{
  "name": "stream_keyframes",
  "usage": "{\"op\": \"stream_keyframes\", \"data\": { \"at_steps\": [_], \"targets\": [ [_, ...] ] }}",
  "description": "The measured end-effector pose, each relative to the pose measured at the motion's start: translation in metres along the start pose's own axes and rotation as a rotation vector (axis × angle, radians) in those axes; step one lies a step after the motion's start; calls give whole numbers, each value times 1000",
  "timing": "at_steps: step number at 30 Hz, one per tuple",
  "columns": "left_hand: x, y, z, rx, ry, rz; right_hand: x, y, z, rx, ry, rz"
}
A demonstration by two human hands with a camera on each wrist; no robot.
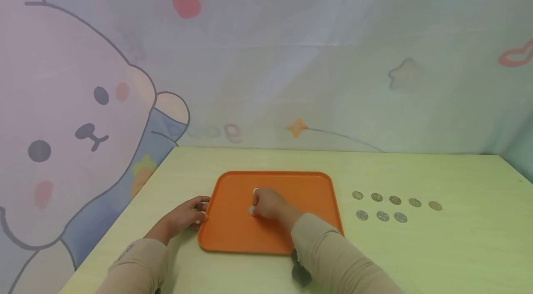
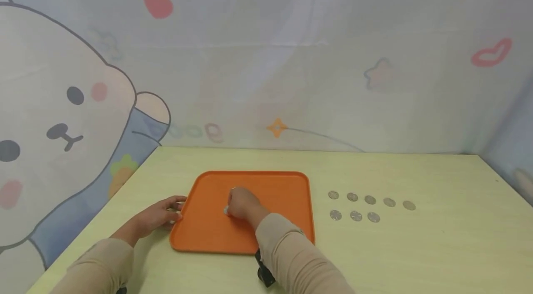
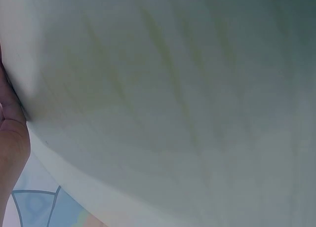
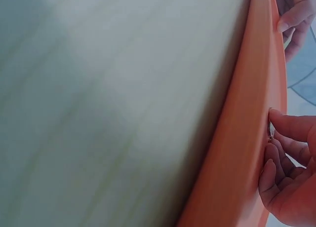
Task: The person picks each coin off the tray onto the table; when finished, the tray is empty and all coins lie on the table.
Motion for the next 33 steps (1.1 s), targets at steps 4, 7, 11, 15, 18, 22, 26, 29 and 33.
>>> {"op": "stream_keyframes", "data": {
  "at_steps": [4, 7, 11, 15, 18, 22, 26, 29, 33],
  "targets": [
    [0, 0, -2, -9, -3, -2, 1, 1, -3, -35, 32, -40],
    [0, 0, -3, -8, -1, 7, -1, 1, -4, -45, 136, -43],
    [0, 0, -4, -9, 2, 15, -7, 1, -6, -63, 264, -38],
    [1, 0, -3, -9, 0, 24, -12, -2, -10, -73, 394, -39],
    [1, -1, -4, -13, -4, 32, -16, -5, -14, -69, 463, -33],
    [2, 0, -2, -8, -9, 38, -23, -10, -22, -69, 505, -30],
    [3, 0, 0, -8, -7, 31, -30, -17, -30, -51, 564, -20],
    [3, -2, -1, -15, -10, 23, -33, -24, -37, -36, 609, -18],
    [0, -2, -1, -18, -12, 33, -38, -34, -48, -30, 660, -26]
  ]
}}
Point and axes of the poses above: each hand's wrist, its own y-axis towards the middle knuckle, its own z-axis out of the palm, x = y × z, the point moved 10 cm from there along y, towards the middle knuckle, and after that the axes turned 12 degrees about -y, right-handed, at the moved point
